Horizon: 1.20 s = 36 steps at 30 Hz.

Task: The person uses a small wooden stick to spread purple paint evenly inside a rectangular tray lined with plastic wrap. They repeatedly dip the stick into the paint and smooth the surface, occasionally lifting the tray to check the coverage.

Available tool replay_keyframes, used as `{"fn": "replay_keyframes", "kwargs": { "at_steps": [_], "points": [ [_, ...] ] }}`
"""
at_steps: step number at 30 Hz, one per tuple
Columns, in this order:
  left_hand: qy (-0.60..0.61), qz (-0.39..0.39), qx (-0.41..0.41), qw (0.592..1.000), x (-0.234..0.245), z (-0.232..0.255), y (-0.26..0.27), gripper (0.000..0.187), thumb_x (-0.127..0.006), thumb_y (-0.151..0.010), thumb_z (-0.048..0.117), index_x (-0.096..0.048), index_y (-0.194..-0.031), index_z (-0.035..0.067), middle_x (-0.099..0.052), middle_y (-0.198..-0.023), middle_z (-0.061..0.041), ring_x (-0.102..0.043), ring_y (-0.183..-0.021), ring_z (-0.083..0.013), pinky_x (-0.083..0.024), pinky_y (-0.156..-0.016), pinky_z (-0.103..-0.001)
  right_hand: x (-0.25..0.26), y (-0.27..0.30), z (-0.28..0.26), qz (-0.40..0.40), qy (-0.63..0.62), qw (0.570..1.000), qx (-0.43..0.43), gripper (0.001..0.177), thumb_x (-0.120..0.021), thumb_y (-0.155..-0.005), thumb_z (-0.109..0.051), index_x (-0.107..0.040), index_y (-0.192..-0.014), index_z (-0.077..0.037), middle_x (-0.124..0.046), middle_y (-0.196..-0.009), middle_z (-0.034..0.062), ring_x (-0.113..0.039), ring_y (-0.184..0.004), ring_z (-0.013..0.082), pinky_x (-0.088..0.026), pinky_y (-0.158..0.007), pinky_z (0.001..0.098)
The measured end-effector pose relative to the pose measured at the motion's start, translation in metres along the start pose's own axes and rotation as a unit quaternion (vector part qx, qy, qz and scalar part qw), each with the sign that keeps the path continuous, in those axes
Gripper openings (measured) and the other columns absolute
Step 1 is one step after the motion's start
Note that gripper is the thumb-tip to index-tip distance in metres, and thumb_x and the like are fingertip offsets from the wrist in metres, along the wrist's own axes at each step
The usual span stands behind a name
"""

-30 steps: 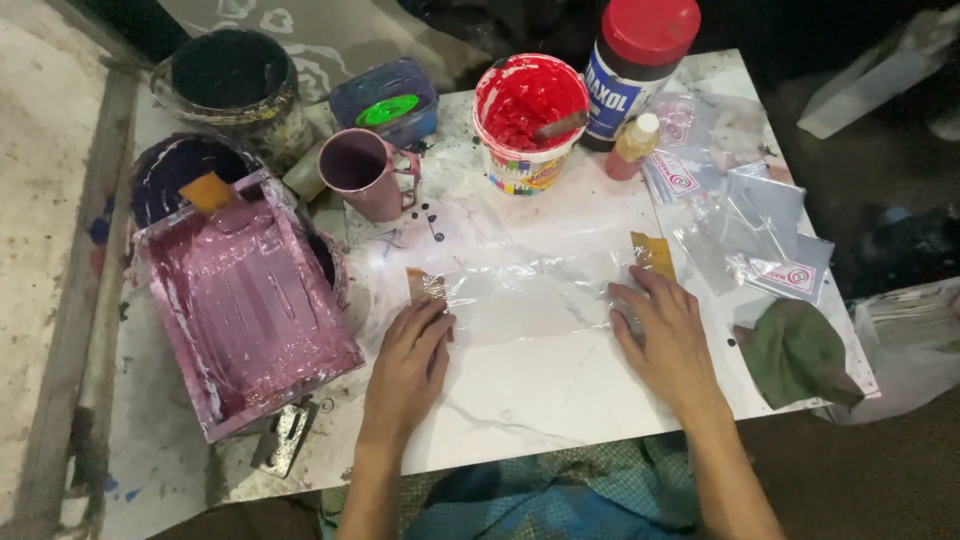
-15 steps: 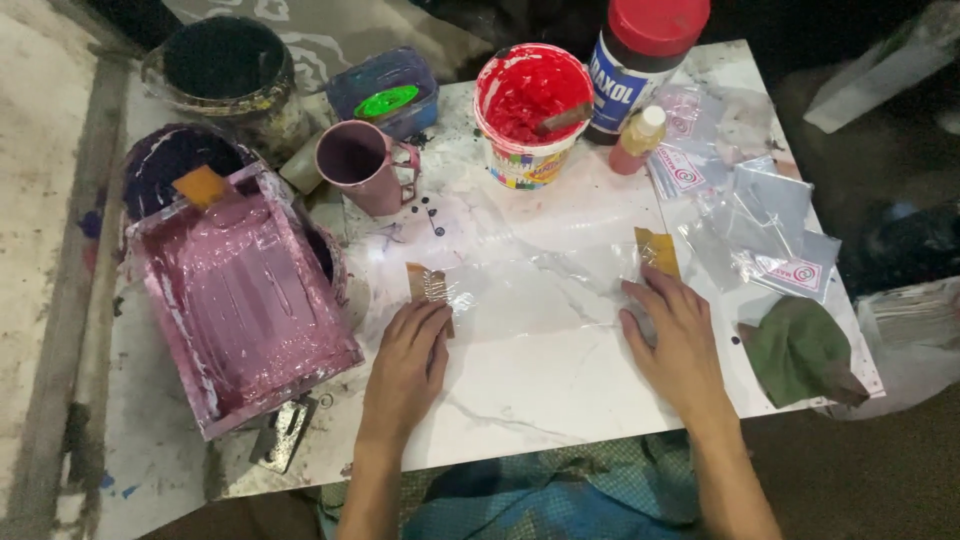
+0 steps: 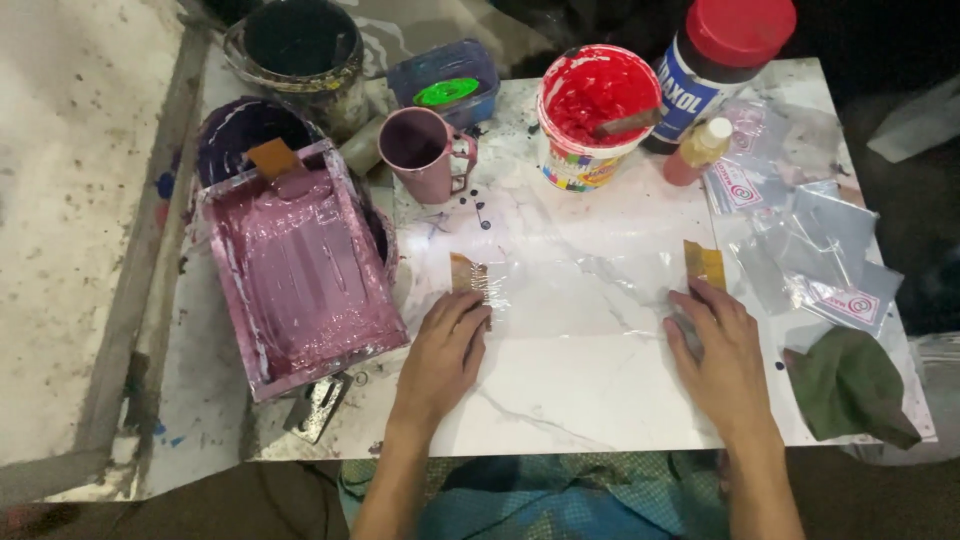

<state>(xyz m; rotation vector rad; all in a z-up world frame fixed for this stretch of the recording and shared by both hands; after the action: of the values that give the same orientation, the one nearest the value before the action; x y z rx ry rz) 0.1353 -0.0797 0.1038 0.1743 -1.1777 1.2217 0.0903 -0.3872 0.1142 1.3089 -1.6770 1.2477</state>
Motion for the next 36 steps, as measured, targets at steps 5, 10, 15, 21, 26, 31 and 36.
{"fn": "replay_keyframes", "kwargs": {
  "at_steps": [5,10,15,21,26,31,36],
  "points": [
    [0.075,-0.002,-0.01,0.997,0.019,0.015,-0.004,0.026,-0.062,-0.1,0.002,-0.061,-0.125,-0.001,-0.058,-0.136,-0.02,-0.058,-0.125,-0.0386,-0.052,-0.107,-0.051,0.0,0.002,0.004,-0.011,-0.097,0.995,0.001,0.037,-0.062,-0.098,-0.018,-0.065,-0.134,-0.008,-0.054,-0.15,0.0155,-0.049,-0.136,0.0371,-0.037,-0.116,0.048],
    [0.248,0.172,0.158,0.94,0.05,0.008,0.051,0.011,-0.08,-0.088,0.006,-0.07,-0.093,0.006,-0.071,-0.084,-0.006,-0.066,-0.077,-0.0169,-0.056,-0.069,-0.027,0.02,0.012,-0.012,0.039,-0.112,0.993,0.007,0.031,-0.064,-0.101,-0.017,-0.068,-0.131,-0.008,-0.055,-0.15,0.0145,-0.049,-0.138,0.0341,-0.042,-0.117,0.0477],
    [0.357,0.393,0.385,0.755,0.082,-0.045,0.138,0.022,-0.063,-0.091,0.003,-0.053,-0.071,0.005,-0.059,-0.062,-0.011,-0.058,-0.054,-0.0218,-0.054,-0.054,-0.037,0.027,0.017,-0.022,0.069,-0.115,0.991,0.008,0.031,-0.068,-0.102,-0.012,-0.07,-0.133,-0.008,-0.058,-0.15,0.013,-0.053,-0.136,0.0347,-0.048,-0.113,0.0489],
    [0.244,0.322,0.458,0.791,0.178,-0.049,0.099,0.049,-0.031,-0.111,0.041,-0.045,-0.071,0.016,-0.042,-0.06,0.003,-0.034,-0.053,-0.009,-0.029,-0.049,-0.03,0.028,0.027,-0.022,0.077,-0.117,0.99,0.02,0.03,-0.067,-0.103,-0.012,-0.07,-0.132,-0.007,-0.058,-0.149,0.0156,-0.051,-0.137,0.0359,-0.044,-0.119,0.0494],
    [0.236,0.154,0.562,0.777,0.179,-0.056,0.084,0.062,-0.042,-0.097,0.05,-0.072,-0.129,0.006,-0.076,-0.129,-0.009,-0.067,-0.12,-0.0192,-0.047,-0.105,-0.034,0.058,0.06,0.044,0.144,0.145,0.961,-0.184,0.021,-0.082,-0.121,-0.009,-0.082,-0.136,0.006,-0.077,-0.103,0.0155,-0.072,-0.088,0.0258,-0.061,-0.081,0.0402],
    [0.335,0.219,0.512,0.76,0.159,-0.087,0.114,0.051,-0.044,-0.111,0.046,-0.05,-0.072,0.014,-0.038,-0.064,0.002,-0.032,-0.057,-0.0114,-0.026,-0.054,-0.03,0.049,0.092,0.11,0.108,0.19,0.924,-0.314,0.044,-0.078,-0.113,-0.03,-0.072,-0.142,0.004,-0.074,-0.127,0.0258,-0.068,-0.108,0.0456,-0.052,-0.084,0.052],
    [0.314,0.257,0.567,0.717,0.182,-0.07,0.112,0.048,-0.041,-0.108,0.049,-0.064,-0.111,0.006,-0.054,-0.083,-0.007,-0.05,-0.072,-0.0204,-0.044,-0.061,-0.035,0.042,0.105,0.126,0.097,0.215,0.928,-0.288,0.043,-0.073,-0.117,-0.033,-0.078,-0.142,0.001,-0.074,-0.132,0.0243,-0.067,-0.115,0.0423,-0.052,-0.091,0.0494]
  ]
}}
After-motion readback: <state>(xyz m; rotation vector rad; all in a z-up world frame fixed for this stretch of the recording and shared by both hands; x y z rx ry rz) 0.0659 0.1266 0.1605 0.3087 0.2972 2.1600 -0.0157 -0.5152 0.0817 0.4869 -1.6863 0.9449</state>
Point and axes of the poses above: each hand's wrist, its own y-axis away from the middle knuckle, its own x-axis out of the back of the hand, z = x × y, the point moved 9 cm from there along -y, towards the middle knuckle
